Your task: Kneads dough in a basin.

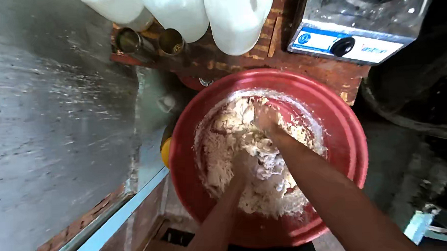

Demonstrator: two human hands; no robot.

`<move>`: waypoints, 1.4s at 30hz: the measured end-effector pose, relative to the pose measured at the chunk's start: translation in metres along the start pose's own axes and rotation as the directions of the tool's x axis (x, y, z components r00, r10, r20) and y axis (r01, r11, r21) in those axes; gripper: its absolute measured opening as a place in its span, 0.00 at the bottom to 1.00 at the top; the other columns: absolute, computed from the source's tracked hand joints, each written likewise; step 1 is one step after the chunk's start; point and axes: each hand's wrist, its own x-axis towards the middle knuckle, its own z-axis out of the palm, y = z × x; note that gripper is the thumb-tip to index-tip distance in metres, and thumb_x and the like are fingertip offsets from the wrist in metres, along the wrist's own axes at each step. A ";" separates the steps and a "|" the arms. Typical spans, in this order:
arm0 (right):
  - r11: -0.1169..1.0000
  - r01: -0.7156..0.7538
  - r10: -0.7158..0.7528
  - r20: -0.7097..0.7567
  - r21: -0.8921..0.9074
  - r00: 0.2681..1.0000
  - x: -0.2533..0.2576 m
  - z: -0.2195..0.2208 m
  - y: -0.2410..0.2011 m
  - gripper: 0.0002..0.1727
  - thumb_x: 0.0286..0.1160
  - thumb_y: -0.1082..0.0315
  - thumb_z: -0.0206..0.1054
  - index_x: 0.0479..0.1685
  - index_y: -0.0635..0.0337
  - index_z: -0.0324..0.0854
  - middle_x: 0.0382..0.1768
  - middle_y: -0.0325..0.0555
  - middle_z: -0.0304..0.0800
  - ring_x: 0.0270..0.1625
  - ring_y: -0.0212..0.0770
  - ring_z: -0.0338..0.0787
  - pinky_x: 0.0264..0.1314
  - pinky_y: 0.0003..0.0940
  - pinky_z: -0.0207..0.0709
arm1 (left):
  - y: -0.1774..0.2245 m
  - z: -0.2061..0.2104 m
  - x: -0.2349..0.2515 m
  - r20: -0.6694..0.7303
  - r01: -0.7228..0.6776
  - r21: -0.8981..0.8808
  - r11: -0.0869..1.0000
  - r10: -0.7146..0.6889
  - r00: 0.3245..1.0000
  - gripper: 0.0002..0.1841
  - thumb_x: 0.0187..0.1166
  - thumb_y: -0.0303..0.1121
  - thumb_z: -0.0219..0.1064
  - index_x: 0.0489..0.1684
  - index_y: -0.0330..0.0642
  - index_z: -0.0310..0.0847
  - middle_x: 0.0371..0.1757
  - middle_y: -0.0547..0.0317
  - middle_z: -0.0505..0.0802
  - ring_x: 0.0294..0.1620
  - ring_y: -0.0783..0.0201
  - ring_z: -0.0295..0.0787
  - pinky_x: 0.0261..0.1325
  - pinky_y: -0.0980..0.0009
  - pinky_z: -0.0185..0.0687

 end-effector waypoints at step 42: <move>0.940 0.044 0.023 -0.194 0.338 0.981 -0.017 -0.061 -0.010 0.23 0.80 0.62 0.69 0.72 0.59 0.79 0.63 0.63 0.88 0.65 0.62 0.89 0.69 0.66 0.80 | 0.042 -0.005 0.077 -0.056 -0.341 0.139 0.930 0.351 0.935 0.45 0.67 0.66 0.70 0.84 0.49 0.73 0.80 0.47 0.82 0.83 0.44 0.74 0.81 0.38 0.66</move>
